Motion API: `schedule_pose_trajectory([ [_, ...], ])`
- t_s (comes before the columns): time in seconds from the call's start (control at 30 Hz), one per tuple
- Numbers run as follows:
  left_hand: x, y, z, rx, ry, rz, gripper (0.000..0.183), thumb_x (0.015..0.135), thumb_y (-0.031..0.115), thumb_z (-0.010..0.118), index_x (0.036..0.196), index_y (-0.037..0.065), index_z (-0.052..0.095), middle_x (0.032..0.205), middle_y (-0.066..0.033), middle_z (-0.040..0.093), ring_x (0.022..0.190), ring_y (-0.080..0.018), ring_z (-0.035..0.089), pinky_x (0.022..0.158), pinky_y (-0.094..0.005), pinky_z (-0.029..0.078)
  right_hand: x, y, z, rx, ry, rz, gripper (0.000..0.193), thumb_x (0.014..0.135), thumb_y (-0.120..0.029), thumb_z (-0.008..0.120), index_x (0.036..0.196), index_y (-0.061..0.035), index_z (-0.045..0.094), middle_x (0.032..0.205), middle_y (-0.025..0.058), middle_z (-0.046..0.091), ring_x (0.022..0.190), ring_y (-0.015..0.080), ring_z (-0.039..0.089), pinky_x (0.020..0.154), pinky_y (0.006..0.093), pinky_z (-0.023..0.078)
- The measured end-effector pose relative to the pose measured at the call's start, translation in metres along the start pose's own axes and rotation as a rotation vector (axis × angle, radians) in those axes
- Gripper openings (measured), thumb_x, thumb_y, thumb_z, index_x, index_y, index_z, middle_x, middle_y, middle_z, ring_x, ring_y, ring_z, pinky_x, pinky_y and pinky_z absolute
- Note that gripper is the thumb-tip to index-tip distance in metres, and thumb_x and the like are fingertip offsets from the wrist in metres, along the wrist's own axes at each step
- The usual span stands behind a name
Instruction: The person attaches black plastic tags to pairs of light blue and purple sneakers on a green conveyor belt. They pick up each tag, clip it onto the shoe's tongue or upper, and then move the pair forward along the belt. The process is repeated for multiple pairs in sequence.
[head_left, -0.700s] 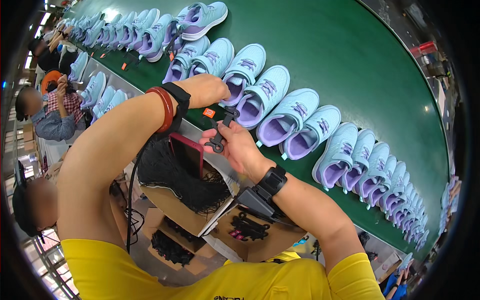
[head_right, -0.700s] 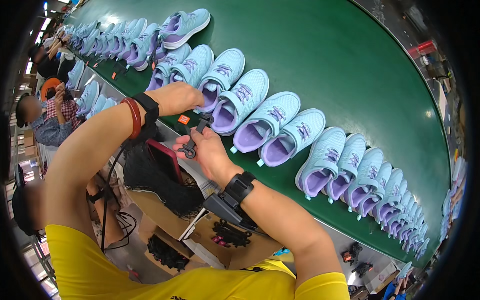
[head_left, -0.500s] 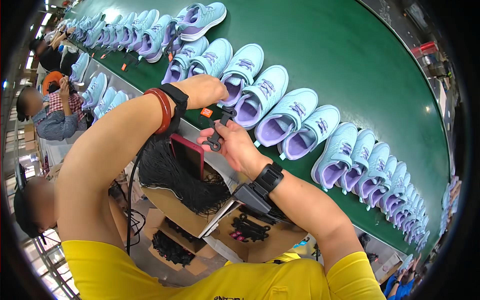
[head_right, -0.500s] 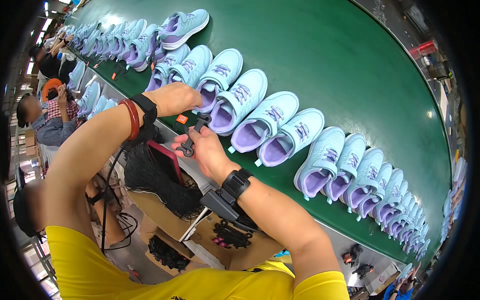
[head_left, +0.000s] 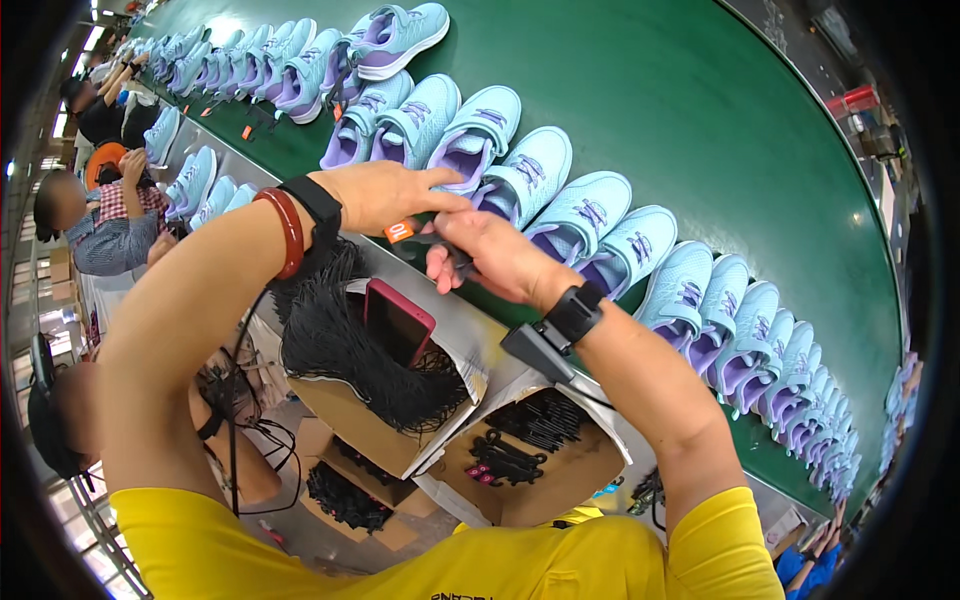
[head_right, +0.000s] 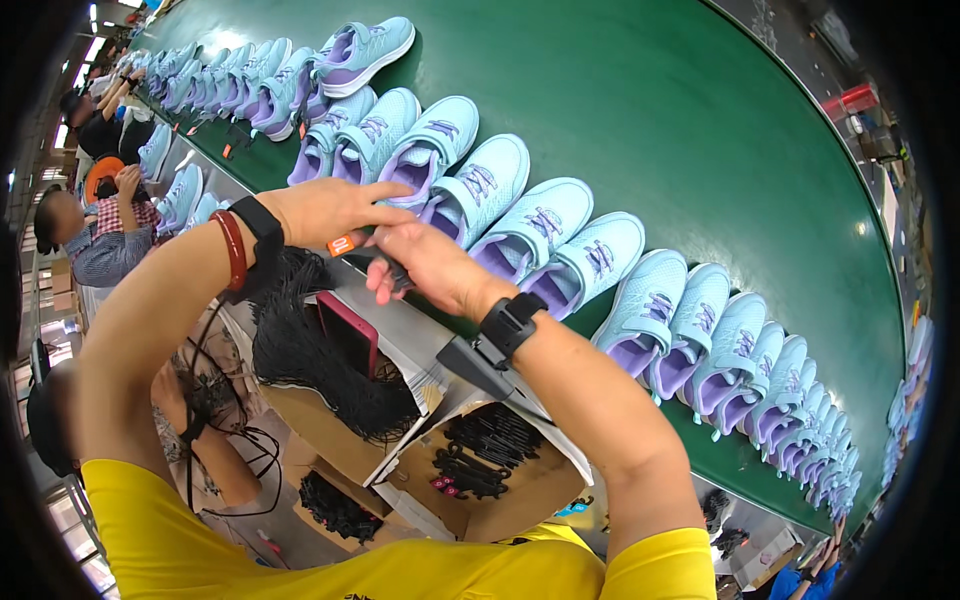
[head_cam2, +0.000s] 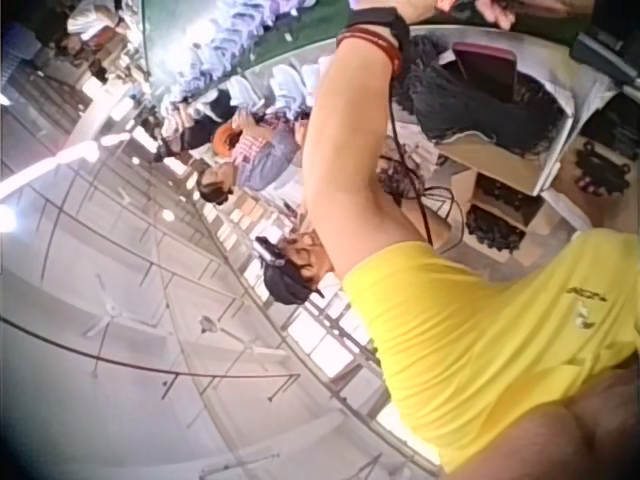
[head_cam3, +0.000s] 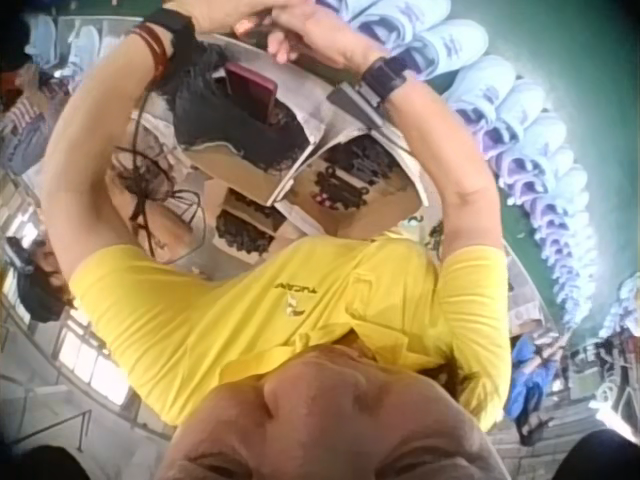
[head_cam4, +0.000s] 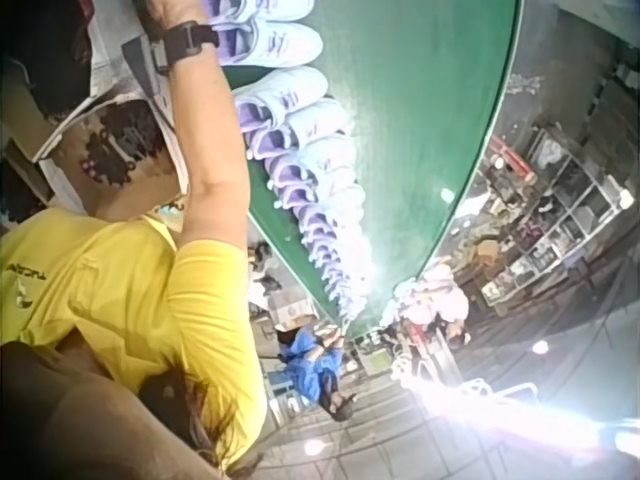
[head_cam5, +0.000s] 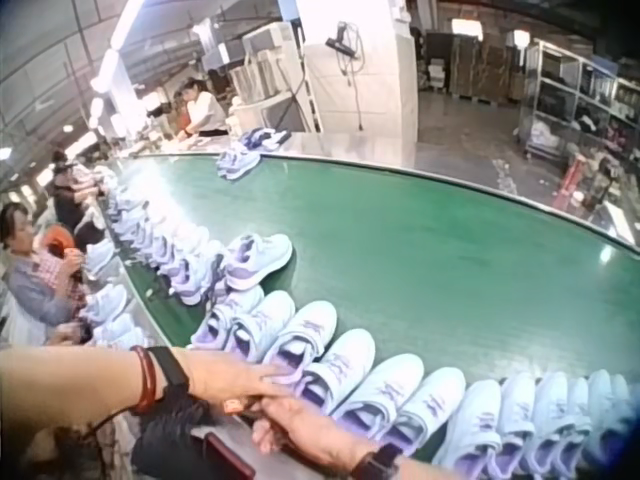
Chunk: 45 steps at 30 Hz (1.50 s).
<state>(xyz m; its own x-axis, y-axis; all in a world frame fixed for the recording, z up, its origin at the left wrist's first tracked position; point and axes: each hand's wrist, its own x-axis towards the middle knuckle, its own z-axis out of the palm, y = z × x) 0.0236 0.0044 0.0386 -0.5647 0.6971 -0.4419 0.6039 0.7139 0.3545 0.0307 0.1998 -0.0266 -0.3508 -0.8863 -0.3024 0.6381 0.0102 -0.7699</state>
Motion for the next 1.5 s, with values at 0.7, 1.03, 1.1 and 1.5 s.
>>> schedule_pose_trajectory([
  [0.7,-0.026,-0.018,0.034,-0.361,0.048,-0.285,0.034,0.077,-0.008,0.044,0.104,0.0,0.061,0.11,-0.0192,0.057,0.102,-0.0388,0.055,0.087,-0.0407,0.044,-0.017,-0.013,-0.017,-1.804,0.247,-0.569,0.029,0.08,-0.037,0.063,0.076,-0.0079,0.065,0.068,0.0065,0.061,0.092,0.0221,0.052,0.093,0.0392,0.032],
  [1.03,-0.033,-0.024,0.033,-0.345,0.062,-0.402,0.038,0.07,-0.008,0.044,0.101,0.0,0.064,0.104,-0.0162,0.063,0.098,-0.0347,0.058,0.086,-0.0379,0.045,-0.006,-0.022,-0.004,-1.885,0.162,-0.539,0.031,0.078,-0.032,0.056,0.065,-0.0061,0.068,0.064,0.0083,0.062,0.09,0.0236,0.053,0.096,0.0405,0.032],
  [1.1,-0.034,-0.023,0.035,-0.324,0.061,-0.397,0.037,0.07,-0.008,0.045,0.1,0.001,0.065,0.103,-0.0158,0.063,0.098,-0.0352,0.058,0.086,-0.0382,0.045,-0.004,-0.022,-0.004,-1.89,0.158,-0.54,0.031,0.077,-0.031,0.055,0.064,-0.0062,0.068,0.064,0.0085,0.062,0.088,0.0237,0.054,0.095,0.0405,0.033],
  [1.5,-0.036,-0.011,0.032,-0.281,0.041,-0.471,0.036,0.07,-0.006,0.047,0.099,0.002,0.065,0.104,-0.0164,0.063,0.1,-0.0345,0.058,0.087,-0.0389,0.045,0.0,-0.017,0.0,-1.928,0.115,-0.468,0.032,0.077,-0.031,0.054,0.063,-0.0082,0.07,0.065,0.0064,0.063,0.086,0.0227,0.054,0.093,0.0381,0.032],
])
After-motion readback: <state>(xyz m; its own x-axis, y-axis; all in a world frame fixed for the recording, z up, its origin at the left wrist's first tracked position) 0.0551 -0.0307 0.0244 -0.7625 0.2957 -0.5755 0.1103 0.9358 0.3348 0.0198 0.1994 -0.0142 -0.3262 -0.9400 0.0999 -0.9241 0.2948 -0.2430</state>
